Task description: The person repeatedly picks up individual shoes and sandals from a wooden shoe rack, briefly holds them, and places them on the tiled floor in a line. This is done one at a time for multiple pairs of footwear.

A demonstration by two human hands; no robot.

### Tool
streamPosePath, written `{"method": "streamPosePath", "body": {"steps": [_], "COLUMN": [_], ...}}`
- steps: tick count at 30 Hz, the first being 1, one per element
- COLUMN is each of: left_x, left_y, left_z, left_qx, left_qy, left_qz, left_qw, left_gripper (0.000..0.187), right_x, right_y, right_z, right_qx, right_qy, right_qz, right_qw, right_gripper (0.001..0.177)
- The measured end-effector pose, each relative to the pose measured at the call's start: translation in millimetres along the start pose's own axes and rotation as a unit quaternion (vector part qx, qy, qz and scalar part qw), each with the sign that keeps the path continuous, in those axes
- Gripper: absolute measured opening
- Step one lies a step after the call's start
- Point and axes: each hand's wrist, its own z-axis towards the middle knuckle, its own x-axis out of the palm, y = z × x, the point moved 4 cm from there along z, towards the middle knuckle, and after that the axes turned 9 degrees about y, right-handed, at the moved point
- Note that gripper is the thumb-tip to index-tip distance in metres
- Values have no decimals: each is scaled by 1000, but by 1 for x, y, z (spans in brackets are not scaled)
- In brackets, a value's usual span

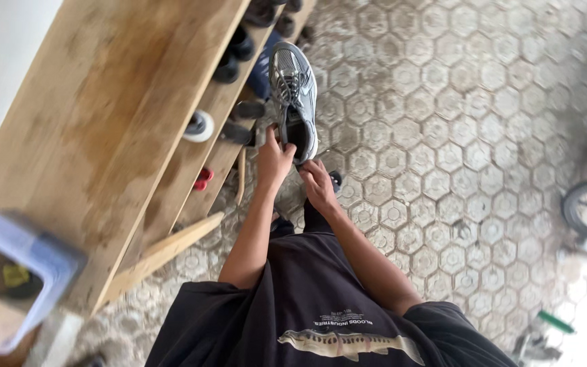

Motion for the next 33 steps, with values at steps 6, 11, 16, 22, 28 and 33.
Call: {"method": "streamPosePath", "body": {"steps": [6, 11, 16, 22, 28, 33], "left_x": [23, 24, 13, 24, 46, 81], "left_y": [-35, -78, -144, -219, -281, -303], "left_z": [-2, -22, -28, -22, -9, 19], "left_qx": [176, 165, 250, 220, 301, 233], "left_qy": [-31, 31, -14, -38, -52, 74], "left_qz": [-48, -17, -16, 111, 84, 41], "left_qw": [983, 986, 968, 969, 949, 969], "left_gripper": [53, 52, 57, 53, 49, 44], "right_x": [-71, -125, -166, -224, -284, -325], "right_y": [11, 61, 101, 83, 55, 43], "right_z": [8, 38, 57, 78, 81, 66], "right_qx": [118, 24, -6, -56, -47, -28], "right_qy": [-40, -167, -160, -138, -113, -164], "right_qz": [18, 6, -106, 50, 169, 79], "right_qw": [992, 986, 981, 988, 978, 983], "right_gripper": [31, 72, 95, 76, 83, 71]}}
